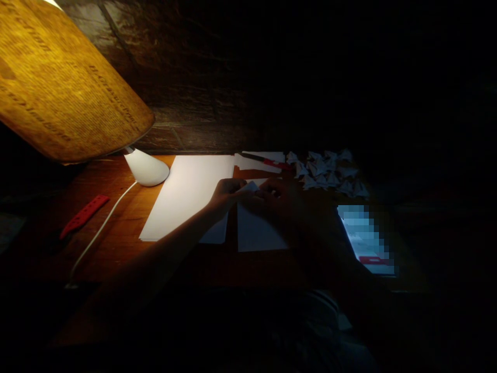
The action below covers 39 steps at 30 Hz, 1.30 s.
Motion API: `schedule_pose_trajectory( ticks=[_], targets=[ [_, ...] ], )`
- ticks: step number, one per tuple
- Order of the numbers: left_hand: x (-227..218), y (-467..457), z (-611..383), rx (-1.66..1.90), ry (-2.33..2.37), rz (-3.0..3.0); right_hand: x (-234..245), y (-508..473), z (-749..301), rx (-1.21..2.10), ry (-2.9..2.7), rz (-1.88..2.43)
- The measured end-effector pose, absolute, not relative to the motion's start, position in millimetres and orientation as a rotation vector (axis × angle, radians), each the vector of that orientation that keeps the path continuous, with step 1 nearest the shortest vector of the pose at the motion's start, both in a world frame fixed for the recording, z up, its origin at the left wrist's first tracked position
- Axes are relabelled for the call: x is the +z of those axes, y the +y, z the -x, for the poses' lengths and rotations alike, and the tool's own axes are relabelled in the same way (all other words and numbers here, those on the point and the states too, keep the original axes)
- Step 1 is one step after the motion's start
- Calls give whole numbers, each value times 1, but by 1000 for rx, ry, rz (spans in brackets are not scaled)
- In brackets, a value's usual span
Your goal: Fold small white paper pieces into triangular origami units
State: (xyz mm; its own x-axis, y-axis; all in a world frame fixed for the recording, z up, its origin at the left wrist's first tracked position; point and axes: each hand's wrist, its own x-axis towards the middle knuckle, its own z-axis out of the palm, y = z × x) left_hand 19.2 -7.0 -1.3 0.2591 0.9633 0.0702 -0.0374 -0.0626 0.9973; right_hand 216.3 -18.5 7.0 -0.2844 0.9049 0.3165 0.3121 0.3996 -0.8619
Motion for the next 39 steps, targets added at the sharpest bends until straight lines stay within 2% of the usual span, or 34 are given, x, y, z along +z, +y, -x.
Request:
schedule_pose_trajectory(
  ticks=[7,19,29,39],
  targets=[
    [0,-7,-19,1072,863,-1347,3,-19,-211,1047,-1744,1040],
    [11,-11,-18,1118,919,-1584,5,-27,-209,975,-1816,1139],
    [6,-8,-19,1218,982,-1562,5,-24,-208,1047,-1646,1078],
    [12,-14,-16,1119,930,-1771,6,-30,-205,1142,-1537,1071]
  ],
)
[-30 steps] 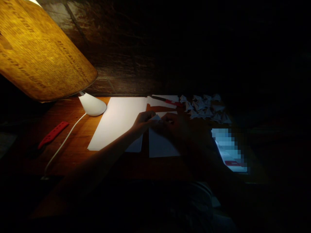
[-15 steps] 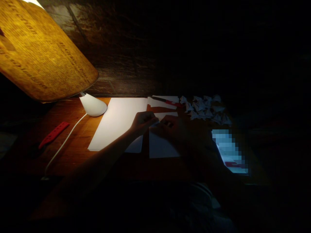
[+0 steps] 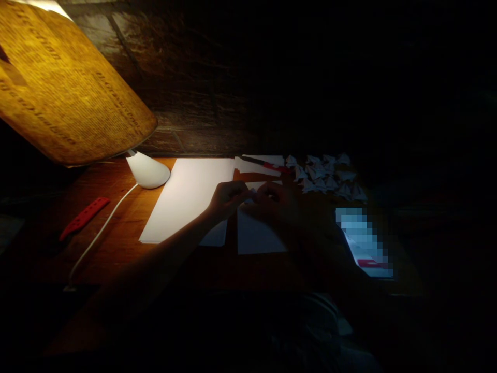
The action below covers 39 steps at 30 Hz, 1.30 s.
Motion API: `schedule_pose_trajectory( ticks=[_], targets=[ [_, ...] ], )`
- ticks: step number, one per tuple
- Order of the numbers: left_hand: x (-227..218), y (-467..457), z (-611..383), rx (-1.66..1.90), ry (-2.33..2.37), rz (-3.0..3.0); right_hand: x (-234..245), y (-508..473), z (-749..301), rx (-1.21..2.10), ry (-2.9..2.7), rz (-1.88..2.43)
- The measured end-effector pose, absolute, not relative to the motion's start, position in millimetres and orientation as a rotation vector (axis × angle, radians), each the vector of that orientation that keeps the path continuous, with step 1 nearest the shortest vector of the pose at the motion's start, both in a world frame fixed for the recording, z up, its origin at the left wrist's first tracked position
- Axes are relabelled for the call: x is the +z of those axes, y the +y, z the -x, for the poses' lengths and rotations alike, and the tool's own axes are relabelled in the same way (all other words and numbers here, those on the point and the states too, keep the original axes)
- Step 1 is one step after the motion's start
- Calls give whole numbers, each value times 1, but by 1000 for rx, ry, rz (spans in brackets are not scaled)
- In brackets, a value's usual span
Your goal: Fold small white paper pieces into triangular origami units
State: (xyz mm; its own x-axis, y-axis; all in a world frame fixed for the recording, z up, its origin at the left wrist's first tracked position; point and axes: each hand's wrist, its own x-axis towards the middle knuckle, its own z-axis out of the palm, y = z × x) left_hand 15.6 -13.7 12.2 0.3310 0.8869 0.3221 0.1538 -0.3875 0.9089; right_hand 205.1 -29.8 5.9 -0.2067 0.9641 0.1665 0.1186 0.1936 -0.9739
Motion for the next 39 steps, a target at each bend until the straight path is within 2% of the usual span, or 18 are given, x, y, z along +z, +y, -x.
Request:
schedule_pose_trajectory(
  ticks=[14,19,30,39],
  targets=[
    [8,-11,-18,1016,975,-1934,-1,-23,-206,915,-1598,1093],
    [11,-11,-17,1023,949,-2007,-1,-24,-204,953,-1589,1123],
    [7,-9,-17,1137,1034,-1737,0,-21,-204,1121,-1419,1051],
    [6,-8,-15,1175,1007,-1688,3,-19,-209,1031,-1414,1118]
  ],
)
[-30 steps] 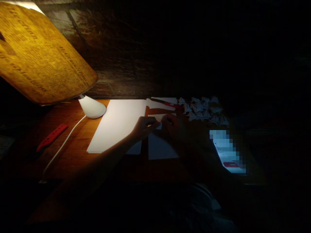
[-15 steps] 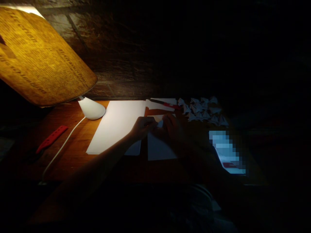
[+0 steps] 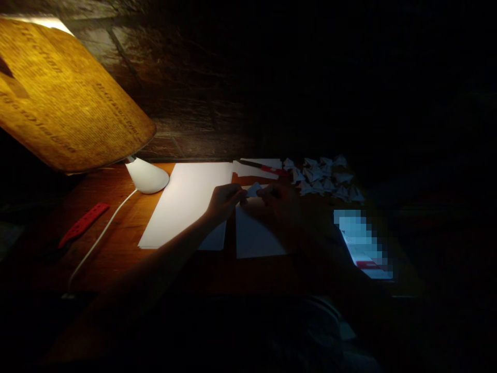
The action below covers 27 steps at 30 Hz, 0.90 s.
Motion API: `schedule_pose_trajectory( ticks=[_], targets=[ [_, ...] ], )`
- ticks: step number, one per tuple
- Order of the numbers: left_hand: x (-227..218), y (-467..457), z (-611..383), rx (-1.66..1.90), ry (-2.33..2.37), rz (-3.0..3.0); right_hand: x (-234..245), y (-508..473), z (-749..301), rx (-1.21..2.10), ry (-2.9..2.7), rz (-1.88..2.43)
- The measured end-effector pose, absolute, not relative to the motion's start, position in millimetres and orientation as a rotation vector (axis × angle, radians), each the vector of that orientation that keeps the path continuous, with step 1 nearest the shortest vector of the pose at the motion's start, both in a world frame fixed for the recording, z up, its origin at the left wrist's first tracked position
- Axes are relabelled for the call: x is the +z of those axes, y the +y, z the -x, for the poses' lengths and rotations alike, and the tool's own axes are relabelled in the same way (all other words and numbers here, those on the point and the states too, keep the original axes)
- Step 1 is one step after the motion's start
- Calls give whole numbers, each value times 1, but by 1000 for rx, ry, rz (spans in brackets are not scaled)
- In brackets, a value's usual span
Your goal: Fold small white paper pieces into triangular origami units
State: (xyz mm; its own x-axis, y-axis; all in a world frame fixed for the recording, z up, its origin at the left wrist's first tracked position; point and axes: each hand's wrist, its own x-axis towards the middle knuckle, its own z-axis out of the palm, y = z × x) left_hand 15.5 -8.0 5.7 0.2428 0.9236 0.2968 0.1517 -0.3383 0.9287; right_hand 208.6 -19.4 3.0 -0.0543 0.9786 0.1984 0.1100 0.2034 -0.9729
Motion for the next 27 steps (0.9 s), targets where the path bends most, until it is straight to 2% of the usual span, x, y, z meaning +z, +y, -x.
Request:
schedule_pose_trajectory(
  ticks=[10,16,23,27],
  targets=[
    [2,-8,-15,1064,974,-1716,-1,-21,-205,1018,-1491,1108],
    [3,-8,-11,1156,926,-1792,-3,-26,-205,948,-1585,1101],
    [3,-3,-11,1154,970,-1838,8,-27,-213,691,-1690,1107],
    [1,0,-10,1205,813,-1793,8,-24,-215,539,-1810,1096]
  ],
)
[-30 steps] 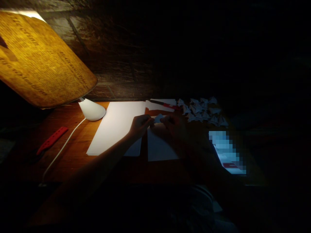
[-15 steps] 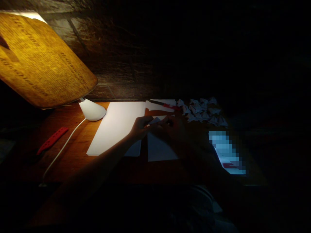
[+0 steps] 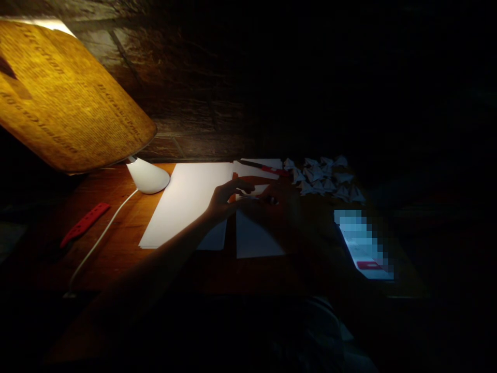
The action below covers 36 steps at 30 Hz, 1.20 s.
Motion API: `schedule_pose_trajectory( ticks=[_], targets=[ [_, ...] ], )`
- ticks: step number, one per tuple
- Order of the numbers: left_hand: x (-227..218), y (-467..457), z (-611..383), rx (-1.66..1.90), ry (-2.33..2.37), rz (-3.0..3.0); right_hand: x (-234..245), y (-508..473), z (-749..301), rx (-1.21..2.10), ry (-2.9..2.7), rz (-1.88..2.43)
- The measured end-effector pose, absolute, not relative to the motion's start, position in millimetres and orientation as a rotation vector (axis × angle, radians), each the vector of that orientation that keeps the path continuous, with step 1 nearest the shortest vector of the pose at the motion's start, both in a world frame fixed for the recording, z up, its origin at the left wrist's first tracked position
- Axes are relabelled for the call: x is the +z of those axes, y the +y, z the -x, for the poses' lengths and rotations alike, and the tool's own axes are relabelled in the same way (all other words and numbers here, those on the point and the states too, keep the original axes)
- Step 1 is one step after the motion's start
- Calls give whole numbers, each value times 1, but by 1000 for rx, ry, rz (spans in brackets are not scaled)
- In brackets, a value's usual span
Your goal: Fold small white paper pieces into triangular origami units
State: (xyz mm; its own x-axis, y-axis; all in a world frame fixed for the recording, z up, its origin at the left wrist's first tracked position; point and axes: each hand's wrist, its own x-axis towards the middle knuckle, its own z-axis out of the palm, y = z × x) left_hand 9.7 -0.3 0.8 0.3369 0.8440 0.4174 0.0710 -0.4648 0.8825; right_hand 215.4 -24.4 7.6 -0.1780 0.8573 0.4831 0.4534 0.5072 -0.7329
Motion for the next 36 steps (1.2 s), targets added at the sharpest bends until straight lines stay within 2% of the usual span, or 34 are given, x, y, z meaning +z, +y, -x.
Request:
schedule_pose_trajectory(
  ticks=[6,15,29,36],
  targets=[
    [-3,2,-8,1285,699,-1766,4,-26,-212,404,-1848,1084],
    [1,-1,-8,1269,703,-1671,11,-34,-208,509,-1863,957],
    [3,-3,-10,1269,786,-1649,9,-39,-202,735,-1754,1113],
    [4,-5,-10,1246,784,-1722,8,-34,-202,665,-1795,1020]
  ],
)
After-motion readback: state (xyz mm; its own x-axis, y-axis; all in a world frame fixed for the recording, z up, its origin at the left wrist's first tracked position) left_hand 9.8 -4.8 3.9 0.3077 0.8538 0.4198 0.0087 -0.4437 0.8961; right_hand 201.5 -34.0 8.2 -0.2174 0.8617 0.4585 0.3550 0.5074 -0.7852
